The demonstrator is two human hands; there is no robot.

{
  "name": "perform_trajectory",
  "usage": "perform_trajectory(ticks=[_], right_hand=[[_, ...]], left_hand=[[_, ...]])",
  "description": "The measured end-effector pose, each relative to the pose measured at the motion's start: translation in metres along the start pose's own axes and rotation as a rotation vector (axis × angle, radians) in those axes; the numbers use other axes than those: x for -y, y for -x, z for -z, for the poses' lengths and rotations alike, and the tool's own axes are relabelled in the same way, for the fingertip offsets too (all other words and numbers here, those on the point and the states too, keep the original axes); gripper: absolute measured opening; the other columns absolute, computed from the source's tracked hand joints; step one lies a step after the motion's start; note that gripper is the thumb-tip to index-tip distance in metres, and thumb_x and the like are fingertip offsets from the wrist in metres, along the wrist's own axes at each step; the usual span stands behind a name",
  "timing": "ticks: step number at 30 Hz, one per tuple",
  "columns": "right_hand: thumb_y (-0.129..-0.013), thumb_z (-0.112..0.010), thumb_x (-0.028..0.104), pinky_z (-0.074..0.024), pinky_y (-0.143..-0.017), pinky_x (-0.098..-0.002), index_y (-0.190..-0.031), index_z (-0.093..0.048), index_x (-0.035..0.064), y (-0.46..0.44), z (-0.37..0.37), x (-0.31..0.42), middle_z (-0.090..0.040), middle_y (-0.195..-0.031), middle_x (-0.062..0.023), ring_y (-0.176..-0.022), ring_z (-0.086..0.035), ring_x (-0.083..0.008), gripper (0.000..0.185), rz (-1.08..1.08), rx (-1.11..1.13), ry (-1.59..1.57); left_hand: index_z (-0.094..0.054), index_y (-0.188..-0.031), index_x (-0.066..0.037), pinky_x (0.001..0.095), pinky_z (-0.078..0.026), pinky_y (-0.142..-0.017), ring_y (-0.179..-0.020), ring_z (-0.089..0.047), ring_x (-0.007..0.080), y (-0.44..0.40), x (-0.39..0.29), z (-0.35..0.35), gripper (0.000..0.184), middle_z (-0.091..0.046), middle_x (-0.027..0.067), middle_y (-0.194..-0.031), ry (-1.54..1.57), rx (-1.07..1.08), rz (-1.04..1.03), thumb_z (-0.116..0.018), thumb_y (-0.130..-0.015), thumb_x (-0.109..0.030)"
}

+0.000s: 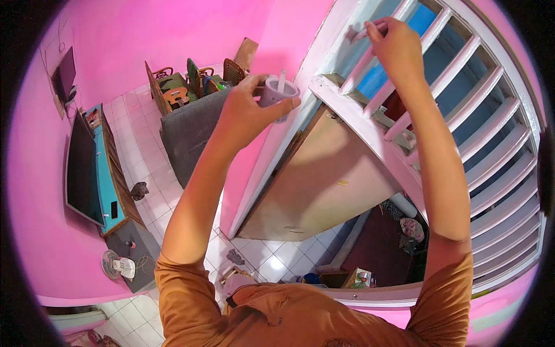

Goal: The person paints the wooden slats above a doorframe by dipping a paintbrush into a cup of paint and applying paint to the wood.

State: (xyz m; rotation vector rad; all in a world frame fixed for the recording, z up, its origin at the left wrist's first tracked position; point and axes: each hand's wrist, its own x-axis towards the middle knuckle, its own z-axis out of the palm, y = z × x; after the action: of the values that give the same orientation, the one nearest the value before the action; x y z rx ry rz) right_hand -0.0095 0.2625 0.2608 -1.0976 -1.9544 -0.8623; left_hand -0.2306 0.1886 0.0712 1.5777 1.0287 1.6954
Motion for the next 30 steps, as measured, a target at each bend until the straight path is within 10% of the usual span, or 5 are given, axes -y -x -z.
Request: perform_trajectory(ticks=[5, 22, 25, 28, 30], right_hand=[[-0.094, -0.065, 0.037, -0.0548, -0.071, -0.039, -0.1, -0.074, 0.0023, -0.023, 0.018, -0.009, -0.074, -0.08, -0.012, -0.074, -0.072, -0.0298, 0.037, 0.011, -0.124, 0.06], [-0.091, -0.066, 0.035, -0.0551, -0.078, -0.0464, -0.103, -0.074, 0.0043, -0.055, 0.034, -0.004, -0.073, -0.089, -0.0186, -0.086, -0.07, -0.0401, 0.034, 0.035, -0.198, 0.267], [-0.089, -0.065, 0.014, -0.0563, -0.07, -0.0461, -0.088, -0.071, -0.002, -0.064, 0.036, 0.002, -0.07, -0.082, -0.0223, -0.079, -0.071, -0.0363, 0.018, 0.006, -0.315, 0.404], [-0.083, -0.067, 0.019, -0.0551, -0.073, -0.0528, -0.077, -0.072, -0.0016, -0.057, 0.029, 0.001, -0.068, -0.078, -0.0271, -0.078, -0.068, -0.0435, 0.022, -0.004, -0.294, 0.362], [-0.091, -0.065, 0.036, -0.0554, -0.078, -0.0472, -0.101, -0.075, 0.0059, -0.047, 0.02, -0.005, -0.073, -0.088, -0.0188, -0.088, -0.07, -0.0398, 0.033, 0.045, 0.009, 0.296]], left_hand=[[-0.06, -0.125, 0.007, 0.0312, -0.054, -0.081, -0.091, -0.068, 0.0179, 0.023, 0.018, 0.011, 0.073, -0.07, 0.0143, -0.103, 0.003, -0.06, -0.006, -0.086, -0.076, -0.04], [-0.057, -0.129, 0.003, 0.0306, -0.056, -0.092, -0.104, -0.067, 0.0157, 0.051, 0.023, 0.015, 0.064, -0.068, 0.0111, -0.115, 0.111, -0.017, 0.11, -0.087, -0.081, -0.026], [-0.058, -0.129, 0.003, 0.0305, -0.055, -0.092, -0.104, -0.066, 0.015, 0.054, 0.027, 0.015, 0.063, -0.068, 0.0107, -0.115, 0.078, -0.024, 0.089, -0.087, -0.081, -0.027], [-0.06, -0.124, 0.003, 0.0299, -0.053, -0.08, -0.092, -0.064, 0.0142, 0.057, 0.027, 0.015, 0.063, -0.067, 0.01, -0.102, 0.101, -0.071, 0.078, -0.088, -0.078, -0.031], [-0.06, -0.124, 0.003, 0.0302, -0.053, -0.081, -0.093, -0.064, 0.0144, 0.057, 0.027, 0.018, 0.063, -0.067, 0.0092, -0.102, 0.084, -0.067, 0.088, -0.088, -0.078, -0.03]])
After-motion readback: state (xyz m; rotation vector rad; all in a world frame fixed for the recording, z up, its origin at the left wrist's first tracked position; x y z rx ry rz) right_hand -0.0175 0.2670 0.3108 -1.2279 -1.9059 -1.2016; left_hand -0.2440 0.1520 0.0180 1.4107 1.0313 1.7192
